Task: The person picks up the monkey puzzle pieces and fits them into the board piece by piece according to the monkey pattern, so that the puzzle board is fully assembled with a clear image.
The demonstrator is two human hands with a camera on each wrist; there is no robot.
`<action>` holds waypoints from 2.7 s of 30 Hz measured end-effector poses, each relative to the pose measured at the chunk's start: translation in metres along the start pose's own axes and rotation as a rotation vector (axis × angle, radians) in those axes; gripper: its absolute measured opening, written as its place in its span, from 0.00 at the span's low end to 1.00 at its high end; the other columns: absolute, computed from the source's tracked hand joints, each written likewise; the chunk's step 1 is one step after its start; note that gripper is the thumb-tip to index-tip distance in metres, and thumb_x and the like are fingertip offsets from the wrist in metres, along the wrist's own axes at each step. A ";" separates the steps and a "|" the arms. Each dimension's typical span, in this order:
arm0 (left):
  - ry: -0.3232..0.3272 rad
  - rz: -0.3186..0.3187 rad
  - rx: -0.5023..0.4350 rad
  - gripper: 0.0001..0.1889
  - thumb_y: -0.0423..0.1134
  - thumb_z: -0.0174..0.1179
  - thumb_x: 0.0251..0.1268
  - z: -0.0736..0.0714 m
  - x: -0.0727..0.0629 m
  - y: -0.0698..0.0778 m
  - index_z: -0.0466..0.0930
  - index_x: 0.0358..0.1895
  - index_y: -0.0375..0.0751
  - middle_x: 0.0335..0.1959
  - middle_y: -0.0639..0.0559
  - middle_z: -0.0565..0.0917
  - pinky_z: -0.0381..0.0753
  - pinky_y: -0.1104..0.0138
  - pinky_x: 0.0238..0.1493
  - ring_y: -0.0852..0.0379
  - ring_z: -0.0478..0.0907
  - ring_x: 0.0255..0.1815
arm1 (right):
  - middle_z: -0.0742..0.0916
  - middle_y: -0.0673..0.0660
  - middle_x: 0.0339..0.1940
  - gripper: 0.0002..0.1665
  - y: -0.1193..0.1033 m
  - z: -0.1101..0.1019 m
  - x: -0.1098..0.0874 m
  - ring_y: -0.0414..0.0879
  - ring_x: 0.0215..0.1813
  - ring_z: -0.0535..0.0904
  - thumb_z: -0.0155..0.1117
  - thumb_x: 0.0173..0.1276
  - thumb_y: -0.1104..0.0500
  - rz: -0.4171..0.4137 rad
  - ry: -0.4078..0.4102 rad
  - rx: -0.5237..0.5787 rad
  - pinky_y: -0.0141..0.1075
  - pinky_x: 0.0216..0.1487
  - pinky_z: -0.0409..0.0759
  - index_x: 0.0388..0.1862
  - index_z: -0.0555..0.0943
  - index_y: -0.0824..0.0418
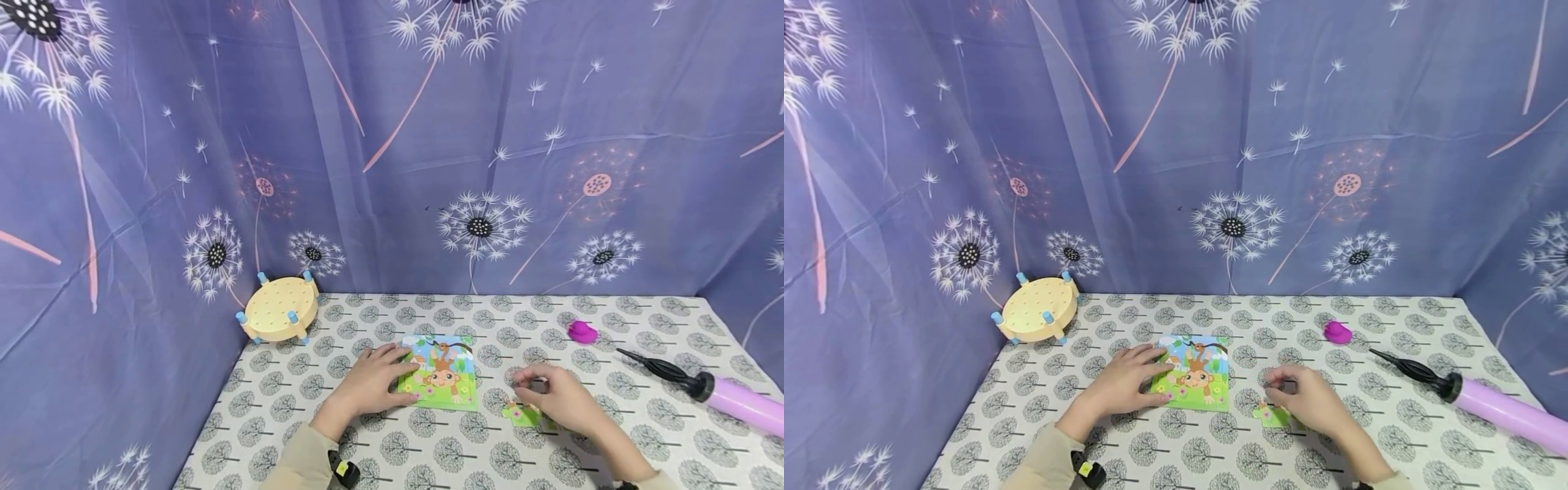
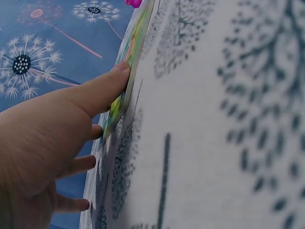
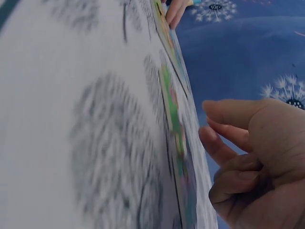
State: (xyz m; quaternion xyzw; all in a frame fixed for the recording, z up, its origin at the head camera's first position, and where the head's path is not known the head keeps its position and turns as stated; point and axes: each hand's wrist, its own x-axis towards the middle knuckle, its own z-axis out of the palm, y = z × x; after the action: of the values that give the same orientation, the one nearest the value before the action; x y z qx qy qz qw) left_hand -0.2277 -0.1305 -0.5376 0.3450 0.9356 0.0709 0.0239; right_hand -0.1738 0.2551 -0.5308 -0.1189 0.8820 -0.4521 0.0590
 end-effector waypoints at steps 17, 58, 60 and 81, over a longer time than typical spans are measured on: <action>0.066 0.058 0.078 0.31 0.72 0.54 0.70 -0.002 -0.002 0.001 0.80 0.69 0.62 0.76 0.56 0.72 0.62 0.33 0.72 0.46 0.68 0.75 | 0.82 0.43 0.44 0.29 0.008 -0.013 -0.018 0.36 0.39 0.76 0.84 0.50 0.39 -0.145 -0.112 -0.251 0.32 0.39 0.80 0.48 0.87 0.49; 0.017 -0.072 -0.039 0.35 0.67 0.56 0.72 0.005 0.006 0.009 0.69 0.78 0.60 0.82 0.52 0.62 0.59 0.33 0.74 0.40 0.58 0.80 | 0.87 0.48 0.33 0.09 -0.015 0.013 0.013 0.40 0.25 0.75 0.74 0.69 0.53 -0.057 -0.036 0.029 0.33 0.26 0.78 0.44 0.87 0.54; 0.013 -0.077 -0.054 0.35 0.67 0.57 0.72 0.005 0.005 0.009 0.69 0.78 0.60 0.82 0.52 0.61 0.57 0.31 0.73 0.39 0.57 0.81 | 0.87 0.49 0.33 0.08 -0.018 0.019 0.018 0.40 0.27 0.77 0.73 0.69 0.54 -0.062 -0.041 0.042 0.32 0.29 0.79 0.44 0.87 0.55; 0.016 -0.088 -0.037 0.35 0.70 0.56 0.70 0.002 0.008 0.009 0.70 0.77 0.63 0.82 0.54 0.62 0.57 0.31 0.73 0.39 0.58 0.80 | 0.88 0.47 0.32 0.04 -0.053 0.083 0.063 0.42 0.31 0.83 0.71 0.70 0.61 -0.114 -0.099 0.067 0.32 0.34 0.84 0.41 0.89 0.60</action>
State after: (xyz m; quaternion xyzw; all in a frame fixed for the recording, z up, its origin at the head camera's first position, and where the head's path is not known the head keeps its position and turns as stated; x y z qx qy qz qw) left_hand -0.2285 -0.1184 -0.5384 0.3025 0.9486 0.0899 0.0258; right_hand -0.2085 0.1434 -0.5363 -0.1892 0.8542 -0.4775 0.0805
